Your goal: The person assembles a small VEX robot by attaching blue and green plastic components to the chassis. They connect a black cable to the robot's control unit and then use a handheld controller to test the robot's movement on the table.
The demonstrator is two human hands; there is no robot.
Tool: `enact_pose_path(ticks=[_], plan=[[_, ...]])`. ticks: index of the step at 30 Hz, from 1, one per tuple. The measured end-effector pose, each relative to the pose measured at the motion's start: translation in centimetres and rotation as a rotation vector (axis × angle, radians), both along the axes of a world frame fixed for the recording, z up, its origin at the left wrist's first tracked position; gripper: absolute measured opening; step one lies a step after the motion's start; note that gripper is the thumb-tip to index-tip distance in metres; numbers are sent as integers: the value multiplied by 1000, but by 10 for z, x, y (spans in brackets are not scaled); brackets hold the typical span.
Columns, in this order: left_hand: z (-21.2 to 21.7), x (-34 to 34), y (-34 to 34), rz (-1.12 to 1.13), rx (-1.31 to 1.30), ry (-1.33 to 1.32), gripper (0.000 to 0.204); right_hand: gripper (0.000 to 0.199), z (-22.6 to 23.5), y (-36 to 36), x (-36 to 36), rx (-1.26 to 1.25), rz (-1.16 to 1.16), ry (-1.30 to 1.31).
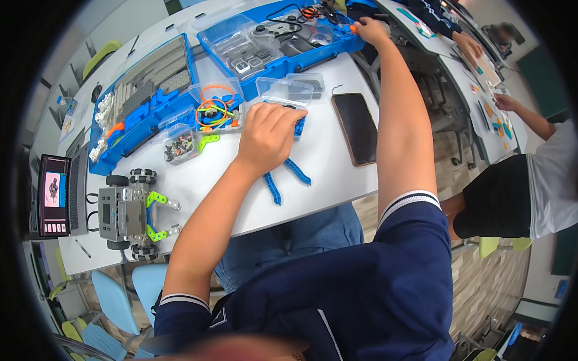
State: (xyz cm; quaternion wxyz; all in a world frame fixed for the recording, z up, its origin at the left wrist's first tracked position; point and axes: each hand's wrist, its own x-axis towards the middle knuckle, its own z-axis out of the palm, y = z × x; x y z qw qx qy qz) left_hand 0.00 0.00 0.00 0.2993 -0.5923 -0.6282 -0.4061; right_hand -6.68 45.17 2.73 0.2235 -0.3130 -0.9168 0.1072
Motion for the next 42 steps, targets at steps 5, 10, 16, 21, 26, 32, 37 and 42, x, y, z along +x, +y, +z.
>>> enact_pose_path(ticks=[5,10,16,21,26,32,37,42], plan=[[4,2,1,35,18,-2,28,45,-6,-11,15,-183,58,111],[6,3,2,40,-1,8,28,41,22,-33,38,-186,149,-7],[6,4,3,38,-7,16,28,34,64,-74,42,187,91,-128],[6,5,3,35,-9,25,28,28,70,-122,-7,120,667,225],[7,0,-3,48,-4,34,27,15,69,-132,-43,-478,567,242],[9,1,-3,50,36,49,25,9,97,-115,-41,-777,520,551],[7,3,-1,32,50,73,25,9,93,-115,-39,-838,562,571],[5,3,-2,24,66,63,27,7,87,-115,-36,-1004,595,677]])
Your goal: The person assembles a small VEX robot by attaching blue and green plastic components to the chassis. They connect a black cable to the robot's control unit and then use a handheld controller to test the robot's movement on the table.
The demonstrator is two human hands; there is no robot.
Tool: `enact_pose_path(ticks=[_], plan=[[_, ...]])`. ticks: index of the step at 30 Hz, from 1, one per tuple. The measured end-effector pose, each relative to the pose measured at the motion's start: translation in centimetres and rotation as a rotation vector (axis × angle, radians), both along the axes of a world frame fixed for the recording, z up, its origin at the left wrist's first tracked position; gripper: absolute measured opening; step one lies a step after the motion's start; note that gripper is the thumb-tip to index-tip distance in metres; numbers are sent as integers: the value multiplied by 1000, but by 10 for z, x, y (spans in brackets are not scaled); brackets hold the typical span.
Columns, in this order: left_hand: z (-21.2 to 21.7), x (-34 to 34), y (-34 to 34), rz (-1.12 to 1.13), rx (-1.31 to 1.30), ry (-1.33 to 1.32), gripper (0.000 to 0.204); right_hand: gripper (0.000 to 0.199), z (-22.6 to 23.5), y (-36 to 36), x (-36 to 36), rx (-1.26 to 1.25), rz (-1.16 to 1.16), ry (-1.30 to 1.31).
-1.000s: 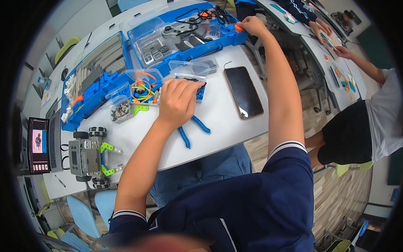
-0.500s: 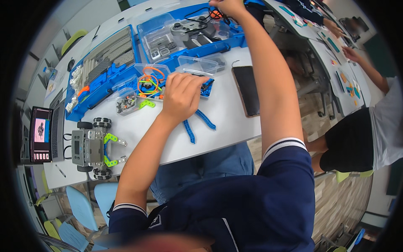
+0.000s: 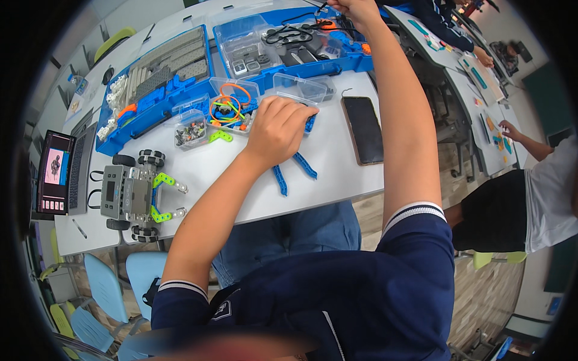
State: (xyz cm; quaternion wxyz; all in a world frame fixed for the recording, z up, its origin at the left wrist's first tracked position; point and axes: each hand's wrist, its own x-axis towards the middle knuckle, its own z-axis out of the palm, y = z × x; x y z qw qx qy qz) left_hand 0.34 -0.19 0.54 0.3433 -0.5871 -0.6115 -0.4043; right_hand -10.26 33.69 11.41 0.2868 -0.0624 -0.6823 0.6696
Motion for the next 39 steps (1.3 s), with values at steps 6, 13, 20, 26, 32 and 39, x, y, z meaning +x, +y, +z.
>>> enact_pose_path(ticks=[6,13,20,26,32,39], plan=[[0,1,2,4,7,21,32,9,-3,3,5,9,69,22],[-3,3,1,41,-3,-42,26,7,-3,-12,17,-120,293,120],[19,1,-7,53,189,-446,20,8,13,-102,75,-214,654,202],[59,29,-57,-127,493,-978,37,14,13,-220,165,-95,607,325],[62,83,-130,-427,471,-1267,25,20,-9,-309,221,250,391,455],[56,131,-220,-288,592,-1443,19,19,-37,-372,241,302,327,323]])
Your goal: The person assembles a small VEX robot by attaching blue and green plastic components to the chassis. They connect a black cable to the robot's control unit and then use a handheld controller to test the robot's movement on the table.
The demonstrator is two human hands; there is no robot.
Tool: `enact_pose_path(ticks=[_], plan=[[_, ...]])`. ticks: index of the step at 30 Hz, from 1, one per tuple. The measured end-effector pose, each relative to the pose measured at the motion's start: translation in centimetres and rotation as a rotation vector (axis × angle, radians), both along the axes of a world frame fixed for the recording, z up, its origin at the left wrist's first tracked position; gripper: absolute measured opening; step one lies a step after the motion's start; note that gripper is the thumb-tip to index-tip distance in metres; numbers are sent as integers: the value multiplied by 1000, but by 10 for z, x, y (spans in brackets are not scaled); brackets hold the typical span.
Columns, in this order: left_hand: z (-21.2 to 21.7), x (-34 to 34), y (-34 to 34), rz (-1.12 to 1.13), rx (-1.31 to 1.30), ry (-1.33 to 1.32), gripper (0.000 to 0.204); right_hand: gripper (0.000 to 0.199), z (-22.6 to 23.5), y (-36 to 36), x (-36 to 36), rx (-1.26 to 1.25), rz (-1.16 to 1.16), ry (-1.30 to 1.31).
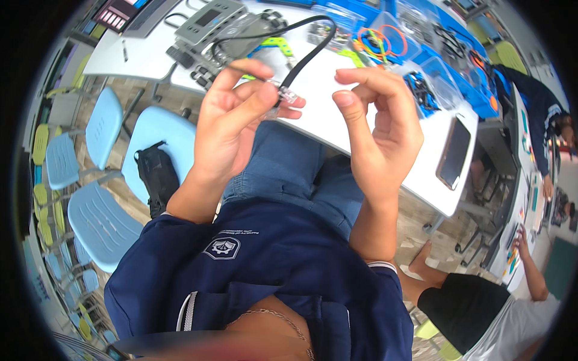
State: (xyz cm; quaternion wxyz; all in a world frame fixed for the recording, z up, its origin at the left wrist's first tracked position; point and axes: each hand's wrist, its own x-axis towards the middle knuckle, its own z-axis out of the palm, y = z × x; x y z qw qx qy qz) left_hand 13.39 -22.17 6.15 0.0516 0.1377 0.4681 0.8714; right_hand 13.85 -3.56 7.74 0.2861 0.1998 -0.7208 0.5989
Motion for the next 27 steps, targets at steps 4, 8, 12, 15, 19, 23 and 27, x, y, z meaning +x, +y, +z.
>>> enact_pose_path(ticks=[4,8,12,15,19,23,27], plan=[[-16,17,-36,182,83,141,17,13,-13,-19,-7,-23,84,-192],[-32,6,-55,705,-87,341,18,11,-20,-33,-20,25,127,-284],[-37,-6,-58,775,-1,265,23,12,-27,-44,-44,89,93,-221],[-36,-18,-57,792,-46,131,17,16,-29,-48,-68,120,26,-107],[-38,-35,-50,760,-25,37,12,27,-22,-56,-88,367,-63,135],[-43,-47,-39,815,-59,65,12,28,-11,-70,-94,599,-144,251],[-51,-57,-36,1055,-321,262,13,38,-9,-79,-92,635,-162,136]])
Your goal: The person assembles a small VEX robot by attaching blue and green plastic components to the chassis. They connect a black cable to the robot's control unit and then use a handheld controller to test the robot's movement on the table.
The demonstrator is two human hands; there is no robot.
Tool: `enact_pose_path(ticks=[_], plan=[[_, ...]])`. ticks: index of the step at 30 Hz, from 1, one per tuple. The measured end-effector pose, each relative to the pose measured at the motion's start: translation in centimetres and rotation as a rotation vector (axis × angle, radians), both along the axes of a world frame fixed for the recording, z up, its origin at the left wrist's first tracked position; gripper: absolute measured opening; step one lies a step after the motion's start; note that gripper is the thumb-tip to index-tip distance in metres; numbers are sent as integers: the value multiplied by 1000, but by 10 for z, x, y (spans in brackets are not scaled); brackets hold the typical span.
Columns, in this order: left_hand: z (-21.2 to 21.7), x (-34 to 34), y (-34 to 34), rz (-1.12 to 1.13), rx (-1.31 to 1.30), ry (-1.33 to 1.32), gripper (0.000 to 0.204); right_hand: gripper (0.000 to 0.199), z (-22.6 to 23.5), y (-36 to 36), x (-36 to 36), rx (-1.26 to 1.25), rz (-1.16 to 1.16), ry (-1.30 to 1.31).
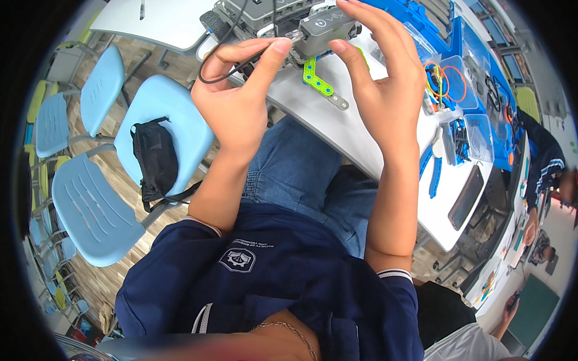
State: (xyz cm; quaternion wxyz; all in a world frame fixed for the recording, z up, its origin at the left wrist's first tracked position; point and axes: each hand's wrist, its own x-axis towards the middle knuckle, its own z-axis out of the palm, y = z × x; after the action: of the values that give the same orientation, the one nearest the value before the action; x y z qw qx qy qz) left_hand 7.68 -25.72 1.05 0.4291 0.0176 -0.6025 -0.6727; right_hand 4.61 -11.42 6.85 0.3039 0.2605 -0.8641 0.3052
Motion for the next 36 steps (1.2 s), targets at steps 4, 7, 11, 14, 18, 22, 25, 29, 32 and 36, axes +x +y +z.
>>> enact_pose_path(ticks=[4,7,11,14,18,22,25,29,32,36], plan=[[-7,-5,-10,220,-458,122,16,34,-4,2,-7,-68,110,-50],[-10,-8,-18,258,-575,193,16,26,-12,5,-8,-321,117,-286],[-11,-7,-31,301,-820,236,10,22,-21,5,-22,-476,243,-322],[-11,-13,-35,372,-894,315,7,25,-24,3,-29,-645,298,-442],[-9,-22,-40,413,-953,414,8,28,-16,3,-30,-694,261,-606],[-5,-26,-44,405,-991,482,11,30,-7,3,-30,-699,345,-678],[-2,-27,-44,390,-999,525,13,30,-6,1,-34,-785,444,-743],[2,-25,-45,398,-1083,465,13,27,-8,8,-36,-728,504,-804],[5,-27,-48,380,-1100,509,13,25,-12,10,-44,-680,537,-788],[8,-33,-51,381,-1124,569,13,22,-15,12,-49,-649,555,-798]])
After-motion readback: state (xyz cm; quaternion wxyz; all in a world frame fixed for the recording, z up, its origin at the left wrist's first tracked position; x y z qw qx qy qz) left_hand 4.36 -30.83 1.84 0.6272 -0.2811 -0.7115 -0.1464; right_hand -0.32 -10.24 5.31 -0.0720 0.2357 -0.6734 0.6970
